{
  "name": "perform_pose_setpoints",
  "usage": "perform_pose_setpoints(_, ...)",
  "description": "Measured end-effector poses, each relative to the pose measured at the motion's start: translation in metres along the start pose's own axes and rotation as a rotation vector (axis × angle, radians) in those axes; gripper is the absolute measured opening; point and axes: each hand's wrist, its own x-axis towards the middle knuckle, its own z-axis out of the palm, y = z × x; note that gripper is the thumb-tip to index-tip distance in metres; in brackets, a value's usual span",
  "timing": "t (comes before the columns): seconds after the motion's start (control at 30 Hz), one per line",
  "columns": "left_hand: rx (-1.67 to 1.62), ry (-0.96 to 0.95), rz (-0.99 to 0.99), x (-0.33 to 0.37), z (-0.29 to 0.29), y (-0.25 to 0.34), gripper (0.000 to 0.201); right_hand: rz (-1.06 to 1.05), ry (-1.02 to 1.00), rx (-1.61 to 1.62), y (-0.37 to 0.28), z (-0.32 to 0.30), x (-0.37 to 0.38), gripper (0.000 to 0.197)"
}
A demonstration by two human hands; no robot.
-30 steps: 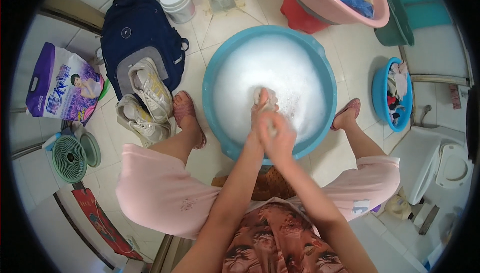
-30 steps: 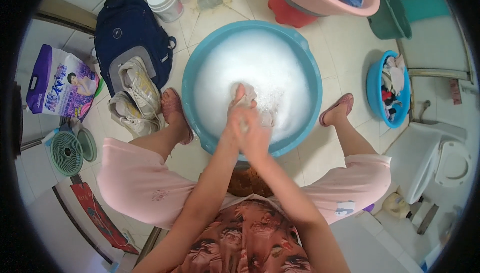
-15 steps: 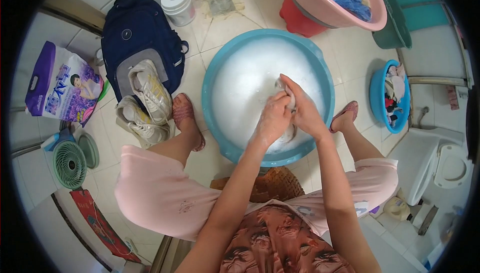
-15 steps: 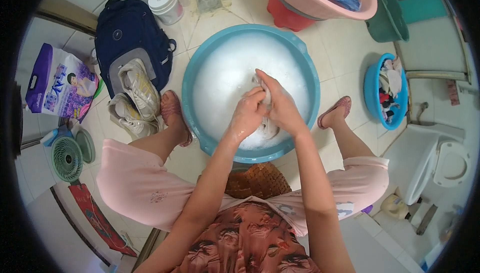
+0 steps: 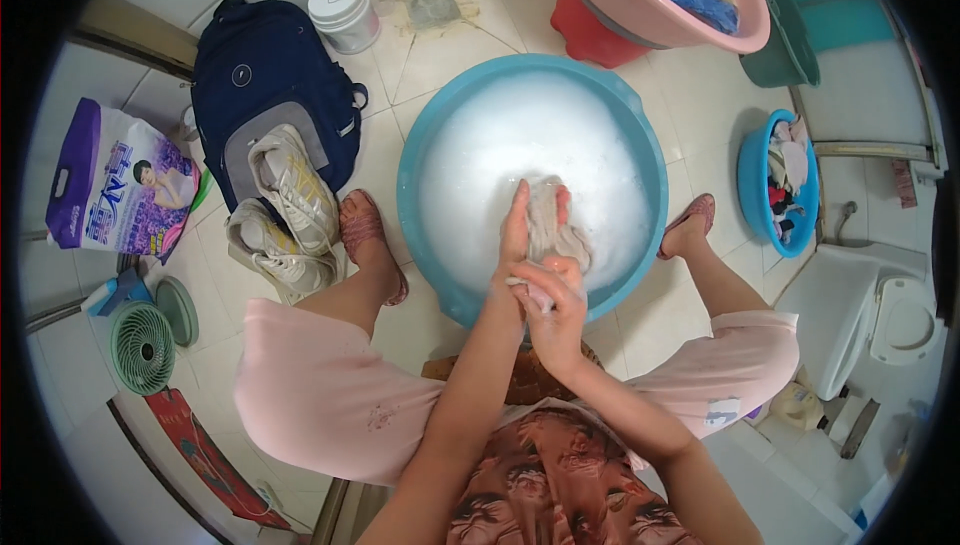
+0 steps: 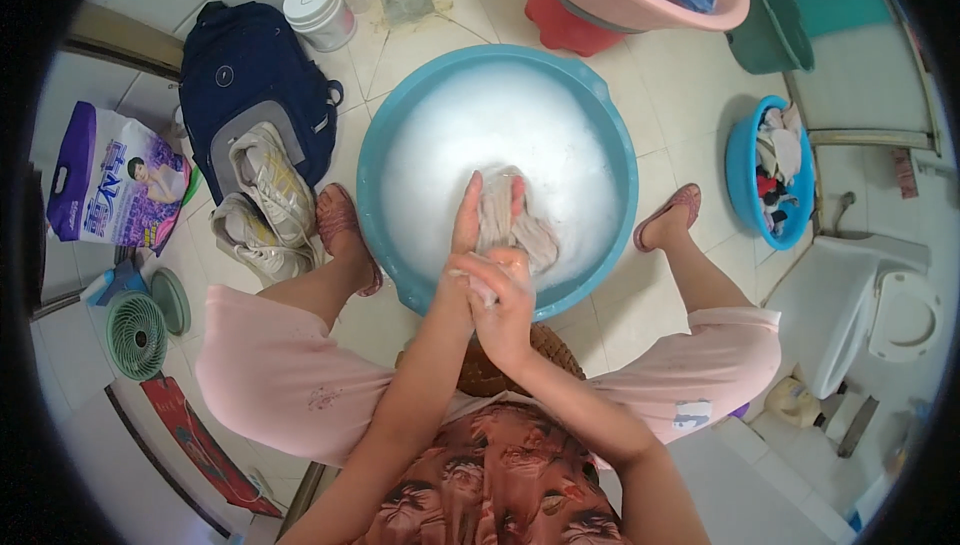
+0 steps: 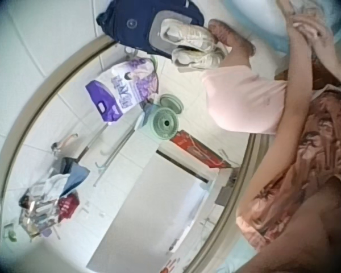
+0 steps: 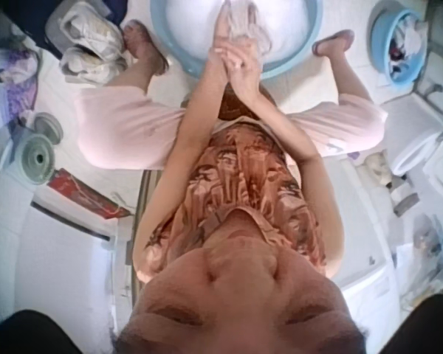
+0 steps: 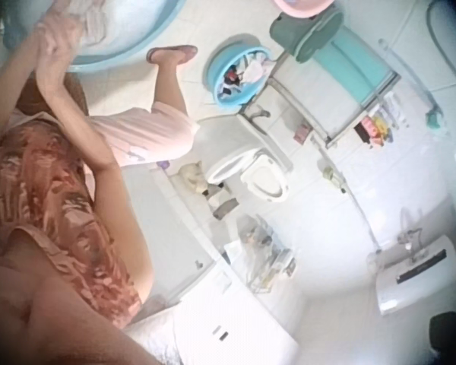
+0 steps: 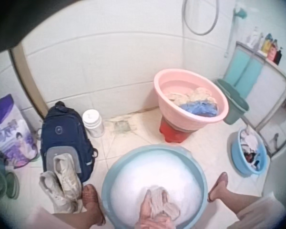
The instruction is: The person washes a piece of cloth by rubbing, scrubbing, unfolding, and wringing it inside a basin filled with soapy water by hand.
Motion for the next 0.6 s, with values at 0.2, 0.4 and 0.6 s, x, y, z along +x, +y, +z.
perform_pose_setpoints(0.2,-0.14,0.358,0.129,0.024,-0.008,-0.032,0.051,0.057,0.171,-0.148,0.022,-0.003,0.08,0.012)
perform_pose_setpoints(0.4,-0.094,0.121,0.285,0.013,-0.03,-0.002,0.038,-0.187,0.158,-0.06,0.015,0.018,0.027,0.011)
perform_pose_setpoints(0.6,-0.051,0.316,0.211,0.01,0.018,-0.016,0.029,0.156,0.291,-0.158,0.027,-0.004,0.083,0.008)
